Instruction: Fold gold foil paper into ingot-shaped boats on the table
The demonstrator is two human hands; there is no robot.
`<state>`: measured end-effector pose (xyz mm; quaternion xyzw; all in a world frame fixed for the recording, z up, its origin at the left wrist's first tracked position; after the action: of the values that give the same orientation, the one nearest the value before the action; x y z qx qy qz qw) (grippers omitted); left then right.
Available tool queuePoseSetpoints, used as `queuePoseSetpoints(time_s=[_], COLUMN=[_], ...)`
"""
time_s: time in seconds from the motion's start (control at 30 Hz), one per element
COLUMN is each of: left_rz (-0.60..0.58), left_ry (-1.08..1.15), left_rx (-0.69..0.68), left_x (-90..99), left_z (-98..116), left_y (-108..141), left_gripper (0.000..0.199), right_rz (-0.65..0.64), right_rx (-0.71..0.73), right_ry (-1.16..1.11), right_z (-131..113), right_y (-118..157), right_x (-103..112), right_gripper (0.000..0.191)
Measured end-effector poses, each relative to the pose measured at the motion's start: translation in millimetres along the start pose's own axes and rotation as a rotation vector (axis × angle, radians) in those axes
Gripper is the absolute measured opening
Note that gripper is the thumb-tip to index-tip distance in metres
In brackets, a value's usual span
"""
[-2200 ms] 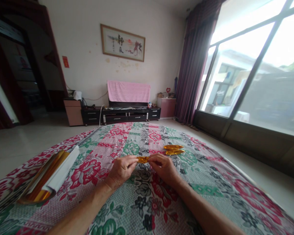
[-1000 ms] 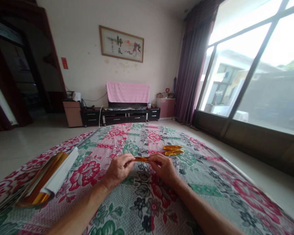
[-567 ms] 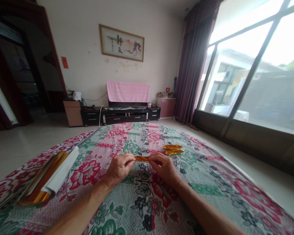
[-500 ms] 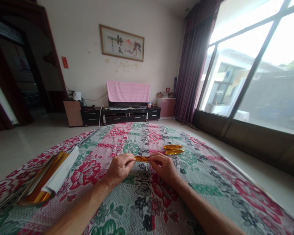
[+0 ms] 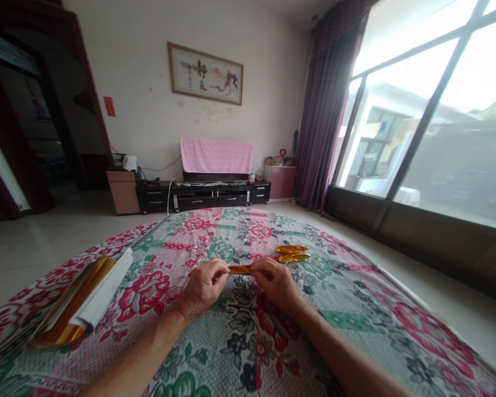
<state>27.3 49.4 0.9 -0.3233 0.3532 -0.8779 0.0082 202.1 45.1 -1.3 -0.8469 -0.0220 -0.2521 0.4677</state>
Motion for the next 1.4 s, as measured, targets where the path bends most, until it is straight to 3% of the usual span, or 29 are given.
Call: queuePoseSetpoints(time_s=[0.5, 0.8, 1.4], left_rz=[-0.115, -0.04, -0.01], left_ry=[0.027, 0.02, 0.075], left_rx=[0.151, 0.094, -0.055], left_x=[-4.7, -2.4, -1.8], left_z=[-0.6, -0.1, 3.9], left_y=[2.9, 2.6, 3.2], left_gripper=[0.01, 0.009, 0.018], right_rz=[0.025, 0.002, 0.02], right_rx=[-0.016, -0.032, -0.025], right_ry=[-0.073, -0.067, -0.061], right_z=[-3.1, -3.1, 0.2], right_y=[-0.7, 0.1, 1.4], right_x=[-0.5, -1.5, -2.0], right_gripper=[0.008, 0.009, 0.008])
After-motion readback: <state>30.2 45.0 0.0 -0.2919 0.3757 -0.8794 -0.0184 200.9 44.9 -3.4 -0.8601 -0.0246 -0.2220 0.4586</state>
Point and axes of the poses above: each hand's wrist, its own y-axis away from the middle knuckle, its own x-axis out of the back of the hand, z = x × y, the point moved 6 cm from there along -y, towards the middle knuckle, and after that the axes turned 11 degrees about x, right-handed, at the moved point
